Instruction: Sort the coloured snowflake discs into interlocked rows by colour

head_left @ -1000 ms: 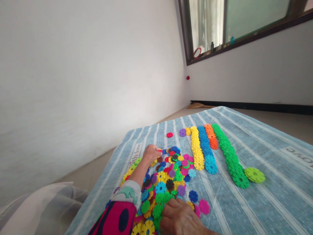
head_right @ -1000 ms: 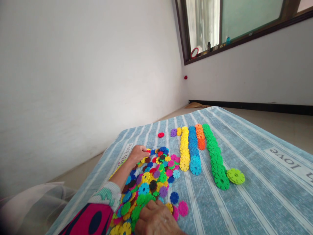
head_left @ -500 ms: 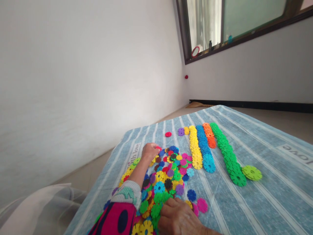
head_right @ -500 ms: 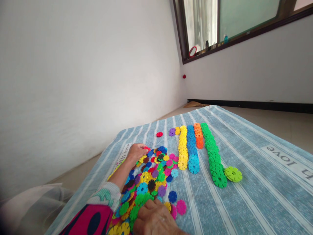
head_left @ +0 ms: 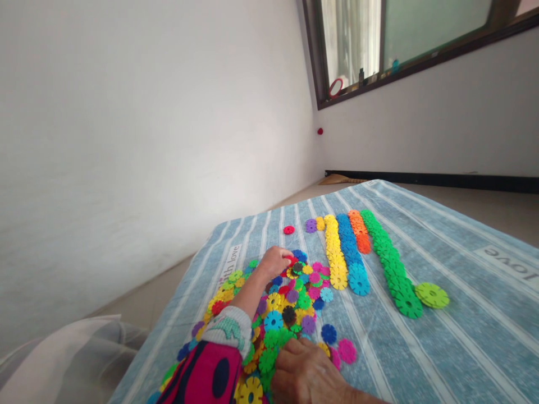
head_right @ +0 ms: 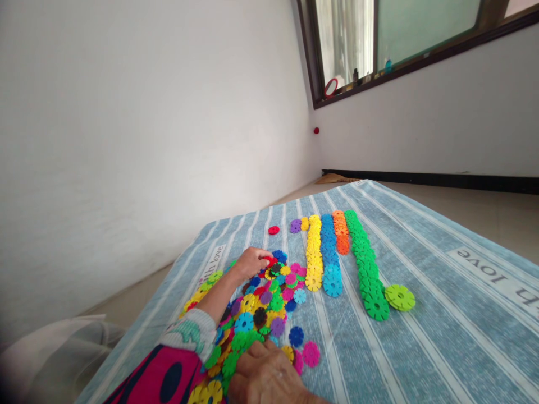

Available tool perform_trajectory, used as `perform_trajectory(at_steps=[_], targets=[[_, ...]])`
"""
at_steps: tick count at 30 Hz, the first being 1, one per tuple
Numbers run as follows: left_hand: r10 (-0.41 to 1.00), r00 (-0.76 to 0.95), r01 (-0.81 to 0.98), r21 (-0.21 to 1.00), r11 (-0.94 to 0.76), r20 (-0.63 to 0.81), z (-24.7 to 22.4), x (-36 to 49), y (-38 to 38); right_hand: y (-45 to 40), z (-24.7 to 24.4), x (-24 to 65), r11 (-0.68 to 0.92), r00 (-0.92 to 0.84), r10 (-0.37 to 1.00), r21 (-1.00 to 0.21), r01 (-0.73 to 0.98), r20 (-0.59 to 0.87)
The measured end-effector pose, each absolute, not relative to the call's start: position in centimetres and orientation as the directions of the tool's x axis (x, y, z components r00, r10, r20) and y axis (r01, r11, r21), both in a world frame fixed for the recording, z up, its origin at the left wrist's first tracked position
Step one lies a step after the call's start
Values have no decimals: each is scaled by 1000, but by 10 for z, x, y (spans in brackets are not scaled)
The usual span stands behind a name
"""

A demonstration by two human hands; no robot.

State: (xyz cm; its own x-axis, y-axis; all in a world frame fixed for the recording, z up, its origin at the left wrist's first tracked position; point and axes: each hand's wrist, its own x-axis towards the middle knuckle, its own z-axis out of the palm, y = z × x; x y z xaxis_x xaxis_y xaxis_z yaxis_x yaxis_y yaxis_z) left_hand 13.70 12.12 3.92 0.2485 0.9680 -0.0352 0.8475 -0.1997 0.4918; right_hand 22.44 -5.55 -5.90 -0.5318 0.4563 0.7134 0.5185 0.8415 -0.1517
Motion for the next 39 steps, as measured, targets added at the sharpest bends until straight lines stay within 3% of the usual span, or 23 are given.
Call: perform_trajectory(at_steps=[9,21,31,39], targets=[[941,340,881,352,-316,-7,33,143,127,-56,-57,224,832,-533,457,-130,540,712],[951,307,915,283,-287,-29,39,149,133,-58,-43,228,837,-542,428,-92,539,724],[964,259,928,263,-263,52,36,138,122,-56,-50,224,833,-529,434,-102,544,729],[969,241,906,345,-243,49,37,136,120,-54,-56,222,837,-512,446,-138,530,734]])
